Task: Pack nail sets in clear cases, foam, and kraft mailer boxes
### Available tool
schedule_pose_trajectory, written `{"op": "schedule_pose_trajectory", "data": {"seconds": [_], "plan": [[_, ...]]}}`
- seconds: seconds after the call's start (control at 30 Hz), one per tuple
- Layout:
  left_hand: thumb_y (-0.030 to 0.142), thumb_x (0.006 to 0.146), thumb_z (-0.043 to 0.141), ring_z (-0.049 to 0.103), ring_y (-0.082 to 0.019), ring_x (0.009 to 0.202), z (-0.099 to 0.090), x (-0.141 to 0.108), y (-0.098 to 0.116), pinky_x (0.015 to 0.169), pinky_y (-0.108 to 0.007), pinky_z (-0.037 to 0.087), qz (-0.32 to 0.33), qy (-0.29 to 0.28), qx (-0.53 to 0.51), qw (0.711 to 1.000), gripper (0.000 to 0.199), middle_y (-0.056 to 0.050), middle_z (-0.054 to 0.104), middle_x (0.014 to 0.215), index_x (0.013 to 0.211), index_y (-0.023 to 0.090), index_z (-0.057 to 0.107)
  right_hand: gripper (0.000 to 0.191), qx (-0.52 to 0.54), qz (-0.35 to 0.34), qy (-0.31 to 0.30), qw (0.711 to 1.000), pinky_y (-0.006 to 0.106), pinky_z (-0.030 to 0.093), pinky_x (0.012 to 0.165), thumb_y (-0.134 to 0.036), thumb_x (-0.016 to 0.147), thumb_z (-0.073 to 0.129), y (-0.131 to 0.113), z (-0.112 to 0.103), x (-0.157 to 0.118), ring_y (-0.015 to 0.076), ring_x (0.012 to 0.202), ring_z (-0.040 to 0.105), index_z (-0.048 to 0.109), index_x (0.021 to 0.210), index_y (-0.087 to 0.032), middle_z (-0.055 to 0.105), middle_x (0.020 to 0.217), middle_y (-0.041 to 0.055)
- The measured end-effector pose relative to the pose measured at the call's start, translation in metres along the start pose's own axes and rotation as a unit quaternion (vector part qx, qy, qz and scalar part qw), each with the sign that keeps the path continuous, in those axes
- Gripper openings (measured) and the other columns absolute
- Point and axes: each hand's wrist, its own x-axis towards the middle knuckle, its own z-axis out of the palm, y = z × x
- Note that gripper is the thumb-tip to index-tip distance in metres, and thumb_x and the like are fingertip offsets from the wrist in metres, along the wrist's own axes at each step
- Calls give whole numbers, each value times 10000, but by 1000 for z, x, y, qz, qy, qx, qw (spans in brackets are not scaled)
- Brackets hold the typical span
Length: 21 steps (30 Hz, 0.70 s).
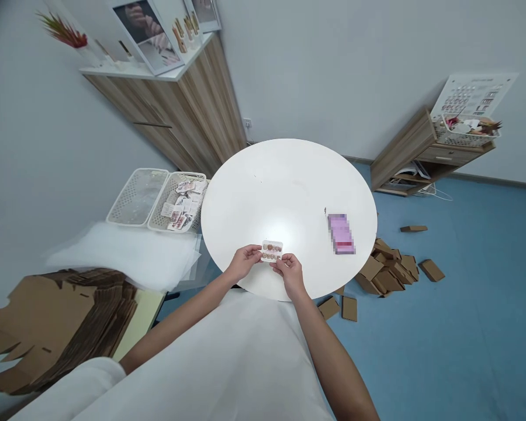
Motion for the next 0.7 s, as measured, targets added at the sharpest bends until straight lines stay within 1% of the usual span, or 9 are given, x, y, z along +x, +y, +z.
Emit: {"op": "schedule_pose_trajectory", "data": {"seconds": [0.1, 0.17, 0.23, 0.3, 0.37, 0.43, 0.5, 0.57, 0.7], "plan": [[322, 704, 620, 603, -147, 733, -1, 4, -1, 707, -340, 513, -3, 11, -5, 1000, 259, -67, 643, 841, 887, 139, 620, 340, -27, 8, -9, 1000, 311, 497, 674, -394, 600, 693, 1, -1, 1, 188, 727, 652, 470, 774, -205, 561, 702, -23], [314, 698, 626, 602, -151, 743, -2, 5, 0, 704, -339, 518, -8, 16, -8, 1000, 247, -66, 646, 831, 872, 139, 628, 352, -64, -10, -14, 998, 316, 492, 684, -396, 603, 688, -1, -5, 3, 177, 716, 646, 488, 817, -201, 564, 747, -12], [312, 698, 627, 604, -154, 744, -3, 4, 1, 709, -343, 518, -18, 11, -10, 1000, 244, -66, 650, 818, 870, 139, 634, 449, -108, -42, -23, 993, 332, 491, 698, -382, 597, 689, -3, -11, 5, 165, 722, 633, 491, 963, -214, 569, 856, 13], [309, 702, 624, 607, -156, 747, -3, 4, 3, 719, -349, 516, -26, 1, -11, 1000, 240, -68, 653, 818, 872, 140, 637, 614, -163, -73, -44, 983, 351, 488, 717, -349, 593, 689, -5, -17, 7, 152, 737, 617, 428, 1140, -249, 551, 974, 39], [306, 704, 622, 607, -157, 756, -2, 4, 4, 725, -349, 514, -28, -3, -13, 1000, 231, -68, 655, 824, 870, 146, 637, 712, -225, -99, -67, 967, 366, 475, 752, -312, 606, 673, -7, -23, 8, 137, 737, 602, 356, 1243, -283, 529, 1029, 42], [305, 702, 624, 604, -158, 765, 0, 5, 4, 723, -348, 515, -27, -4, -15, 1000, 224, -65, 654, 824, 865, 152, 638, 731, -280, -120, -76, 949, 375, 456, 791, -283, 623, 652, -7, -26, 8, 124, 719, 590, 331, 1279, -298, 531, 1005, 26], [308, 700, 625, 601, -160, 771, 1, 5, 2, 716, -346, 517, -26, -9, -12, 1000, 226, -62, 651, 819, 865, 154, 639, 715, -312, -132, -71, 938, 372, 448, 801, -268, 633, 635, -7, -28, 9, 118, 698, 577, 340, 1284, -297, 540, 948, 9], [308, 701, 622, 598, -153, 741, 1, 6, -1, 704, -342, 516, -22, -5, -4, 1000, 249, -55, 643, 796, 896, 153, 635, 685, -322, -137, -65, 935, 358, 451, 786, -261, 636, 627, -6, -27, 10, 116, 687, 566, 370, 1270, -285, 541, 903, 0], [303, 721, 596, 580, -125, 676, -5, 3, -7, 695, -314, 500, 2, 30, 38, 999, 337, -28, 605, 760, 1027, 160, 595, 657, -317, -131, -65, 937, 326, 462, 734, -254, 632, 623, -2, -17, 16, 109, 661, 550, 391, 1246, -271, 535, 883, -5]]}}
